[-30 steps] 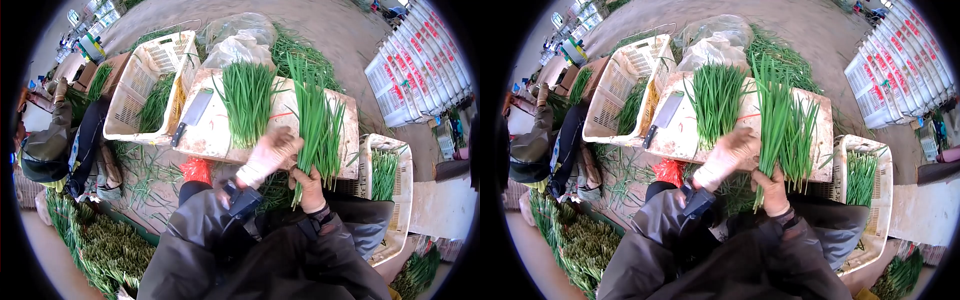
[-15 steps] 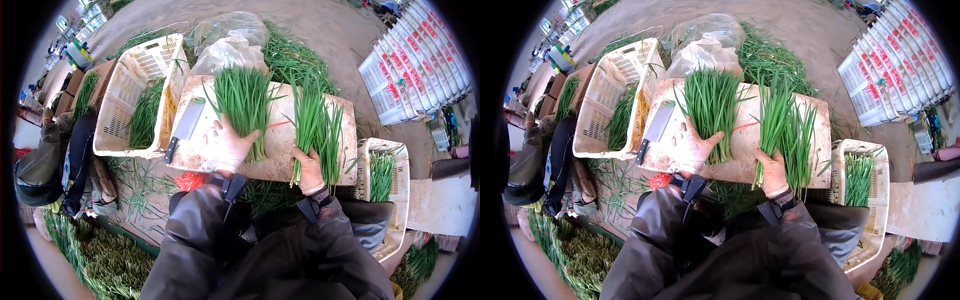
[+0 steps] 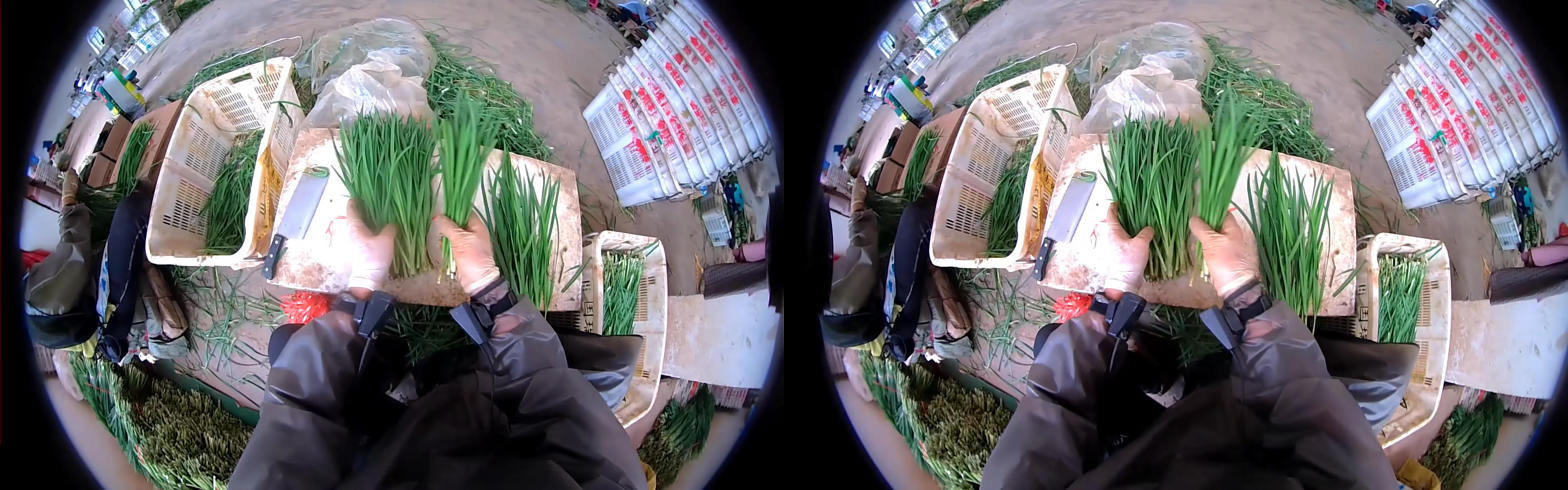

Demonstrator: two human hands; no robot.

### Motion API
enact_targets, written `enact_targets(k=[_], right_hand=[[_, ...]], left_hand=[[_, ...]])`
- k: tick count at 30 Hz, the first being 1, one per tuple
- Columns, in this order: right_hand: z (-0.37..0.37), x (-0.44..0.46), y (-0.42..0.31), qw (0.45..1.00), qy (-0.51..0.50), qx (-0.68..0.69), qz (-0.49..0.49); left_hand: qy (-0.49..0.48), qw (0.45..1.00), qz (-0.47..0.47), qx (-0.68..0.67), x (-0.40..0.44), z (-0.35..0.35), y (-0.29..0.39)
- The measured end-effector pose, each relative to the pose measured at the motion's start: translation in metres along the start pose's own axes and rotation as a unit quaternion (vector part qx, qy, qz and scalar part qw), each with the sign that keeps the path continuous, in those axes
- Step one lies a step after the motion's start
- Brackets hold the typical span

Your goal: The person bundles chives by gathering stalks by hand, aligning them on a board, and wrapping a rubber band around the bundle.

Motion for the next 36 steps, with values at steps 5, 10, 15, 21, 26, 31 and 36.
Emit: enact_targets(k=[5,10,15,21,26,31,36], right_hand=[[0.046,0.016,0.016,0.997,-0.073,-0.018,-0.027],[0.060,0.031,0.042,0.940,-0.046,-0.332,-0.069],[0.051,0.036,0.027,0.908,-0.104,-0.393,-0.098],[0.047,0.050,0.003,0.850,-0.089,-0.504,-0.127],[0.066,0.041,0.004,0.917,-0.174,-0.350,-0.081],[0.074,0.053,0.027,0.910,-0.111,-0.392,-0.077],[0.060,0.055,0.023,0.911,-0.067,-0.402,-0.065]], left_hand=[[0.042,0.996,-0.007,-0.074,0.018,0.000,-0.062],[0.014,0.982,-0.083,-0.170,0.018,-0.010,-0.048],[-0.011,0.989,-0.068,-0.131,0.019,-0.010,-0.052],[-0.005,0.997,-0.033,0.072,0.016,-0.020,-0.032],[0.022,0.998,-0.009,0.056,0.007,-0.017,-0.011],[0.020,0.966,0.046,0.252,-0.006,-0.025,0.027],[-0.037,0.984,0.070,0.156,0.006,-0.020,0.014]])
Point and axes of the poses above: each hand's wrist, its own x-axis towards the middle knuckle, its own z-axis out of the palm, y = z × x, the point moved 4 cm from there along x, towards the middle knuckle, and after that the axes turned 3 degrees about -z, right-handed, at the moved point
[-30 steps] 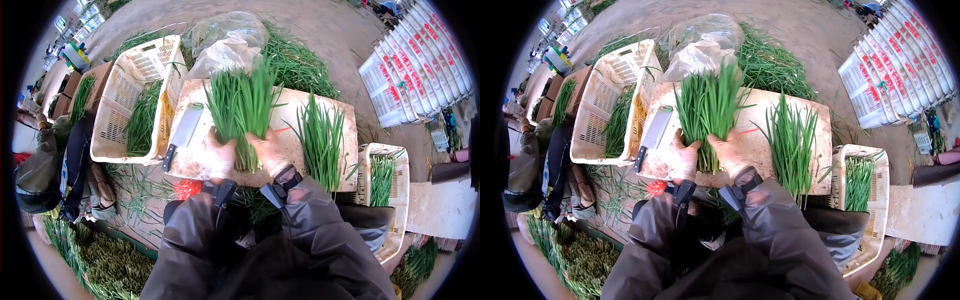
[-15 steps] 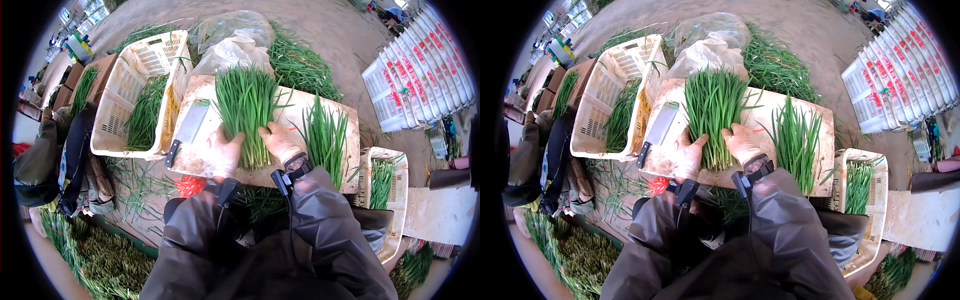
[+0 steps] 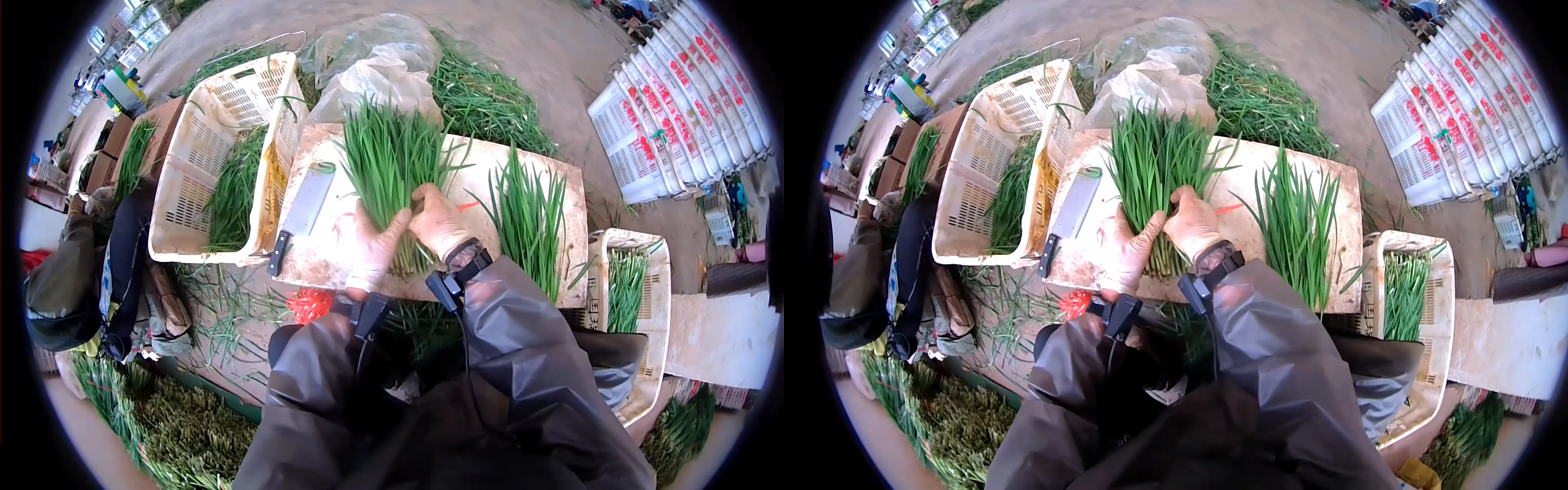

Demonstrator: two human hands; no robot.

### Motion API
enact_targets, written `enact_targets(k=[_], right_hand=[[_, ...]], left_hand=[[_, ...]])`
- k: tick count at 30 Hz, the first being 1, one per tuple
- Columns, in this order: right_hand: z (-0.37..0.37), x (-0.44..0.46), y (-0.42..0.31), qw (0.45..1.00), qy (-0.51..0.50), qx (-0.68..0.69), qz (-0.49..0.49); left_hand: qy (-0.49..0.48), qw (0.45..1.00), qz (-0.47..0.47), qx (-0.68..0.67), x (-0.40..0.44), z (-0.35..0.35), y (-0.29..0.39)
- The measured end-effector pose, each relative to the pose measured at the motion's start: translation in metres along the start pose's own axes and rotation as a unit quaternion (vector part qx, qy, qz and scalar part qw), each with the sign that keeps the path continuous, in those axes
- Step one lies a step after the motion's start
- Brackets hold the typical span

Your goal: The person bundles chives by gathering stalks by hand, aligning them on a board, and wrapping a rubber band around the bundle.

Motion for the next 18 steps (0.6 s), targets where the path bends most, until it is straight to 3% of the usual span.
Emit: enact_targets(k=[2,4,8,11,13,14,16,18], right_hand=[[-0.004,0.001,0.004,0.997,-0.034,0.067,0.002],[-0.018,-0.005,-0.010,0.982,-0.105,0.151,0.050],[-0.005,0.008,0.022,0.956,-0.131,0.251,0.079],[-0.016,0.006,0.021,0.949,-0.173,0.244,0.102],[-0.028,0.001,0.016,0.940,-0.198,0.256,0.106],[-0.035,-0.004,0.013,0.946,-0.192,0.245,0.089],[-0.051,-0.017,0.004,0.957,-0.180,0.220,0.053],[-0.064,-0.029,0.005,0.982,-0.093,0.165,-0.016]], left_hand=[[-0.021,0.991,0.009,-0.129,0.000,-0.009,0.020],[-0.019,0.999,-0.001,-0.027,0.001,-0.004,0.011],[-0.045,0.998,-0.012,0.034,0.001,-0.001,0.018],[-0.087,0.995,-0.042,0.036,0.001,0.014,0.002],[0.004,0.994,0.044,0.100,-0.004,0.013,0.008],[0.049,0.986,0.088,0.130,-0.007,0.013,0.011],[0.027,0.988,0.047,0.142,-0.005,0.015,0.012],[0.026,0.985,0.047,0.162,-0.007,0.013,0.016]])
Point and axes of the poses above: each hand's wrist, its own x-axis towards the middle knuckle, its own z-axis out of the palm, y = z × x, the point moved 4 cm from there along x, towards the middle knuckle, and after that the axes turned 3 degrees about -z, right-handed, at the moved point
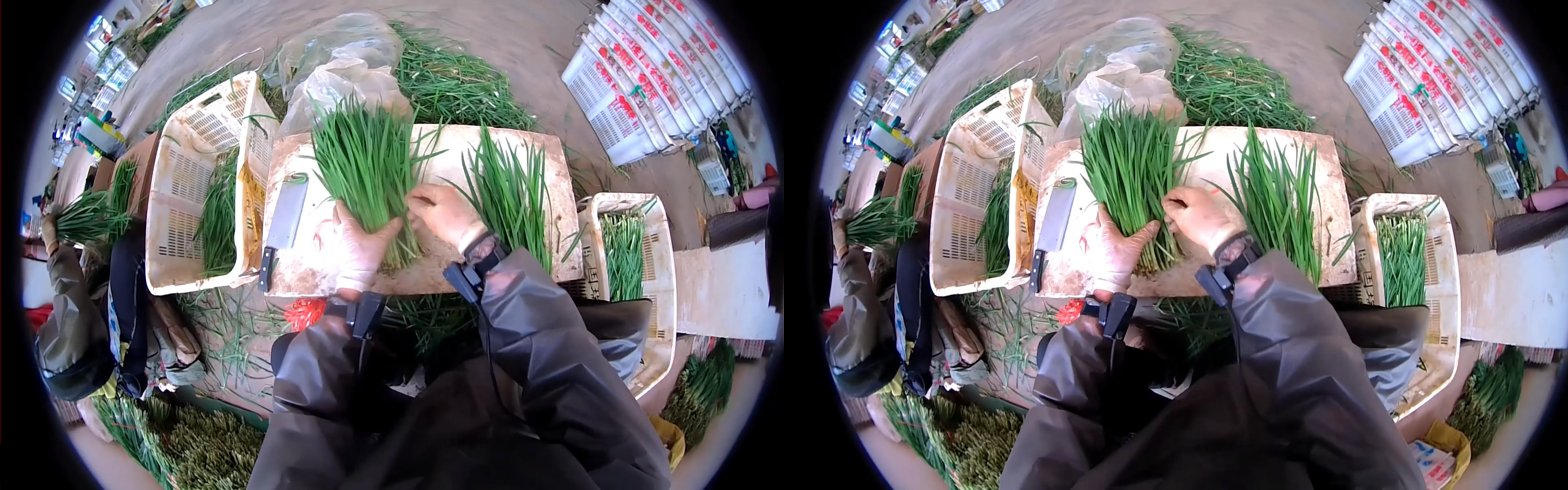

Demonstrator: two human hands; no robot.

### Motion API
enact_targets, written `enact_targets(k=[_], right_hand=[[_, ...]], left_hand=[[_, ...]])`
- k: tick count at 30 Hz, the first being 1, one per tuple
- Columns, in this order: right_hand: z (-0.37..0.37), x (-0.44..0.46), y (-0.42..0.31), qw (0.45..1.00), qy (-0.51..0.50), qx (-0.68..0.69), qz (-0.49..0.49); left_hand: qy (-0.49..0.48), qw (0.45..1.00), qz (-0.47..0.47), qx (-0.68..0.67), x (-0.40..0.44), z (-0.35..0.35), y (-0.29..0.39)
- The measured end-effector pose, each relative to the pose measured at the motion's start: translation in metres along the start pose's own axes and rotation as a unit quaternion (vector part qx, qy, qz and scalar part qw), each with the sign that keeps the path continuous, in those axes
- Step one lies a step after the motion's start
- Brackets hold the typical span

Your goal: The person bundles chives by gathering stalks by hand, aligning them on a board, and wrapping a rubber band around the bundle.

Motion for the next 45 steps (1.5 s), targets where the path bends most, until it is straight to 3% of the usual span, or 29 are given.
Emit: enact_targets(k=[1,2,3,6,10,12,14,16,18,20,21,22,24,25,26,27,28,29,30,32,34,35,37,38,40,45], right_hand=[[-0.003,-0.010,-0.005,0.997,0.009,-0.081,-0.008],[-0.004,-0.021,-0.009,0.987,0.019,-0.161,-0.015],[0.003,-0.027,0.000,0.965,0.053,-0.231,-0.114],[0.042,-0.038,0.039,0.971,0.001,-0.202,-0.128],[0.064,-0.052,0.031,0.986,-0.029,-0.156,-0.048],[0.066,-0.054,0.037,0.989,-0.024,-0.134,-0.052],[0.066,-0.059,0.042,0.991,-0.016,-0.102,-0.086],[0.044,-0.079,0.019,0.991,-0.001,-0.109,-0.071],[0.022,-0.088,0.023,0.988,0.020,-0.125,-0.089],[-0.016,-0.105,0.028,0.970,0.102,-0.143,-0.169],[-0.040,-0.117,0.032,0.978,0.109,-0.150,-0.097],[-0.067,-0.133,0.035,0.966,0.175,-0.168,-0.087],[-0.116,-0.164,0.054,0.940,0.249,-0.231,-0.043],[-0.138,-0.178,0.076,0.932,0.236,-0.258,0.092],[-0.158,-0.189,0.122,0.908,0.263,-0.317,0.073],[-0.173,-0.210,0.124,0.885,0.278,-0.329,0.176],[-0.186,-0.223,0.140,0.881,0.225,-0.338,0.243],[-0.193,-0.232,0.181,0.895,0.240,-0.329,0.184],[-0.200,-0.239,0.222,0.905,0.250,-0.321,0.125],[-0.178,-0.238,0.218,0.914,0.238,-0.299,0.133],[-0.157,-0.231,0.191,0.937,0.233,-0.225,0.133],[-0.154,-0.225,0.214,0.935,0.252,-0.223,0.109],[-0.136,-0.220,0.220,0.936,0.255,-0.228,0.079],[-0.128,-0.224,0.203,0.941,0.208,-0.237,0.123],[-0.127,-0.217,0.250,0.928,0.247,-0.266,0.090],[-0.119,-0.208,0.265,0.949,0.278,-0.148,0.024]], left_hand=[[0.030,0.997,0.013,0.065,-0.002,0.000,0.000],[0.019,0.999,0.006,0.043,-0.002,0.003,-0.003],[0.007,1.000,-0.001,0.020,-0.001,0.003,-0.003],[-0.024,1.000,-0.012,-0.010,0.002,0.002,-0.003],[-0.038,0.999,-0.026,-0.025,0.000,0.002,0.006],[-0.088,0.993,-0.059,-0.052,-0.002,0.006,0.006],[-0.078,0.992,-0.057,-0.085,-0.003,0.024,-0.009],[0.000,0.994,0.035,0.107,-0.004,0.012,0.009],[0.019,0.991,0.043,0.124,-0.005,0.015,0.009],[0.029,0.990,0.047,0.133,-0.008,0.015,0.011],[0.032,0.989,0.049,0.132,-0.008,0.013,0.013],[0.037,0.989,0.048,0.133,-0.008,0.009,0.015],[-0.093,0.993,-0.063,0.039,-0.010,-0.016,0.039],[-0.043,0.993,0.029,-0.105,-0.012,-0.001,0.027],[-0.026,0.994,0.040,-0.093,-0.017,-0.007,0.034],[-0.040,0.991,-0.001,-0.128,-0.018,-0.008,0.036],[-0.013,0.998,0.003,-0.064,-0.017,-0.007,0.032],[-0.017,1.000,-0.020,0.015,-0.019,-0.036,0.052],[0.022,0.997,-0.013,-0.078,-0.020,0.019,0.016],[-0.046,0.994,-0.099,-0.005,-0.024,0.000,0.028],[-0.075,0.987,-0.136,-0.035,-0.025,-0.003,0.024],[-0.062,0.987,-0.144,-0.030,-0.029,-0.004,0.022],[-0.046,0.988,-0.142,-0.033,-0.033,-0.012,0.018],[-0.040,0.989,-0.140,-0.036,-0.035,-0.015,0.016],[-0.026,0.991,-0.126,-0.039,-0.040,-0.023,0.015],[0.035,0.997,-0.059,-0.040,-0.058,-0.033,0.033]])
Point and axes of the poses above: each hand's wrist, its own x-axis towards the middle knuckle, its own z-axis out of the palm, y = z × x, the point moved 4 cm from there along x, towards the middle knuckle, and after that the axes turned 3 degrees about -z, right-handed, at the moved point
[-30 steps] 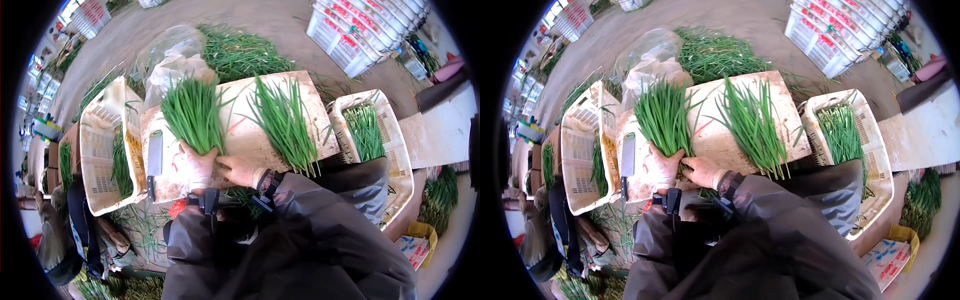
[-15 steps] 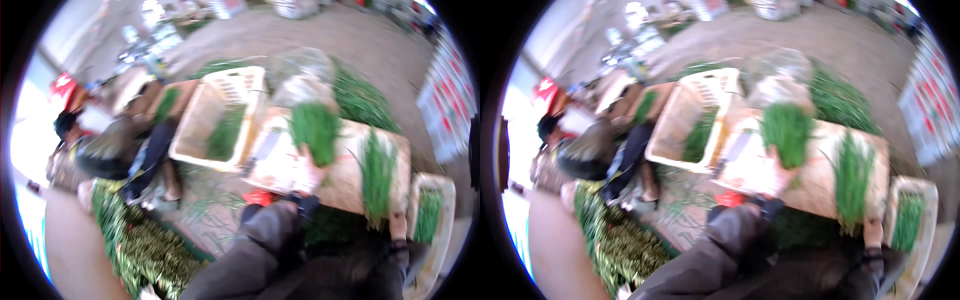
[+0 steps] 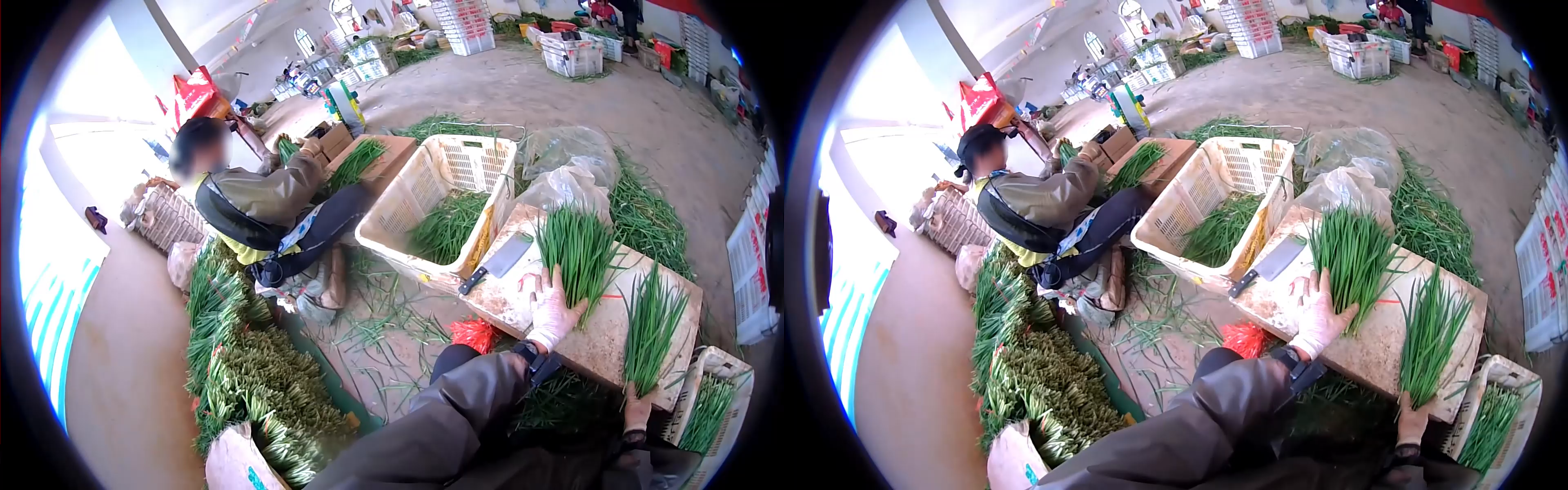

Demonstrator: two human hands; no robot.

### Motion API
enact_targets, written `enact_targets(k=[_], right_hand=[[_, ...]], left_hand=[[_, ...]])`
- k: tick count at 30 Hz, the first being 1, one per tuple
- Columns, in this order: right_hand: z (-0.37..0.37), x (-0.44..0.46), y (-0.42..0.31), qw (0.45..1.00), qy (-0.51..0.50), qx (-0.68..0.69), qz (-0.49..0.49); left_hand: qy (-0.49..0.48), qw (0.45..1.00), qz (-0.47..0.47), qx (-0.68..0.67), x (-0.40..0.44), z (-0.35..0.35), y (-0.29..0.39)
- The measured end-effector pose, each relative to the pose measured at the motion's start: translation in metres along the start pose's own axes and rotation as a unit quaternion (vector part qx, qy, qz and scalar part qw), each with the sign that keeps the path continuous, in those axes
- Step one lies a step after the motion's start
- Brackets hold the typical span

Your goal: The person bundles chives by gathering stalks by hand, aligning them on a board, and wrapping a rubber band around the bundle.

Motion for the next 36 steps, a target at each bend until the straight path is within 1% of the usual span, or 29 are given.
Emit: enact_targets(k=[2,3,4,5,6,7,8,10,11,13,15,16,17,19,20,21,22,23,24,25,27,28,30,31,33,34,35,36], right_hand=[[0.005,-0.011,-0.034,1.000,0.016,-0.021,0.003],[0.006,-0.015,-0.057,0.995,0.015,-0.081,0.062],[0.007,-0.019,-0.076,0.990,0.000,-0.109,0.094],[0.009,-0.012,-0.079,0.977,-0.071,-0.171,0.105],[0.004,-0.018,-0.097,0.971,-0.069,-0.195,0.122],[0.000,-0.024,-0.114,0.963,-0.068,-0.218,0.140],[-0.004,-0.028,-0.132,0.955,-0.067,-0.241,0.157],[-0.003,-0.029,-0.117,0.983,-0.010,-0.135,0.124],[-0.003,-0.031,-0.109,0.991,0.014,-0.082,0.104],[-0.006,-0.035,-0.108,0.983,0.020,0.065,0.173],[0.007,-0.023,-0.065,0.994,0.041,0.015,0.102],[0.002,-0.023,-0.069,0.996,0.041,0.022,0.075],[0.000,-0.026,-0.076,0.995,0.073,0.056,0.031],[-0.006,-0.036,-0.087,0.995,0.043,0.053,0.073],[0.003,-0.039,-0.079,0.992,0.066,0.095,0.056],[0.016,-0.041,-0.069,0.987,0.091,0.133,0.022],[0.015,-0.052,-0.076,0.982,0.054,0.171,0.064],[0.009,-0.064,-0.092,0.972,0.016,0.208,0.104],[0.000,-0.073,-0.110,0.958,-0.027,0.254,0.131],[0.003,-0.078,-0.111,0.950,-0.059,0.270,0.146],[0.000,-0.090,-0.117,0.953,-0.067,0.259,0.144],[0.006,-0.090,-0.106,0.965,-0.053,0.230,0.111],[0.014,-0.091,-0.100,0.984,-0.028,0.169,0.043],[0.012,-0.097,-0.102,0.993,-0.015,0.112,0.023],[0.006,-0.110,-0.120,1.000,0.011,-0.004,-0.018],[0.000,-0.116,-0.132,0.999,-0.035,0.002,0.029],[-0.002,-0.119,-0.141,0.998,-0.057,-0.015,0.032],[-0.001,-0.121,-0.146,0.996,-0.080,-0.033,0.035]], left_hand=[[0.010,0.999,0.034,-0.009,-0.007,0.001,0.005],[0.013,0.998,0.052,-0.014,-0.011,0.003,0.009],[0.020,0.997,0.067,-0.016,-0.015,0.005,0.012],[0.078,0.983,0.145,-0.078,-0.015,0.014,0.002],[0.098,0.975,0.185,-0.074,-0.015,0.015,-0.003],[0.123,0.965,0.201,-0.114,-0.021,0.012,-0.004],[0.099,0.966,0.193,-0.142,-0.023,0.009,-0.001],[0.098,0.970,0.194,-0.112,-0.030,-0.018,0.020],[0.101,0.971,0.197,-0.090,-0.032,-0.020,0.020],[0.094,0.960,0.217,-0.152,-0.036,-0.019,0.020],[0.098,0.956,0.233,-0.151,-0.038,-0.017,0.022],[0.093,0.947,0.240,-0.194,-0.045,-0.017,0.024],[0.058,0.944,0.226,-0.233,-0.054,-0.013,0.026],[-0.013,0.933,0.193,-0.305,-0.076,-0.003,0.030],[-0.071,0.931,0.184,-0.306,-0.085,0.012,0.023],[-0.146,0.934,0.136,-0.297,-0.100,0.019,0.027],[-0.215,0.885,0.038,-0.411,-0.115,0.050,0.013],[-0.268,0.872,0.038,-0.407,-0.130,0.068,0.006],[-0.327,0.871,-0.044,-0.364,-0.143,0.075,0.007],[-0.382,0.859,-0.127,-0.316,-0.158,0.080,0.006],[-0.380,0.855,-0.188,-0.299,-0.173,0.095,0.002],[-0.378,0.852,-0.217,-0.289,-0.176,0.103,0.000],[-0.388,0.825,-0.247,-0.327,-0.174,0.111,0.003],[-0.393,0.810,-0.263,-0.346,-0.173,0.111,0.007],[-0.446,0.780,-0.265,-0.349,-0.176,0.109,0.016],[-0.464,0.768,-0.263,-0.355,-0.177,0.109,0.021],[-0.483,0.754,-0.260,-0.361,-0.179,0.108,0.026],[-0.460,0.765,-0.257,-0.370,-0.181,0.107,0.030]])
Point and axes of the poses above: each hand's wrist, its own x-axis towards the middle knuckle, its own z-axis out of the palm, y = z × x, the point moved 4 cm from there along x, towards the middle knuckle, and after that the axes turned 3 degrees about -z, right-handed, at the moved point
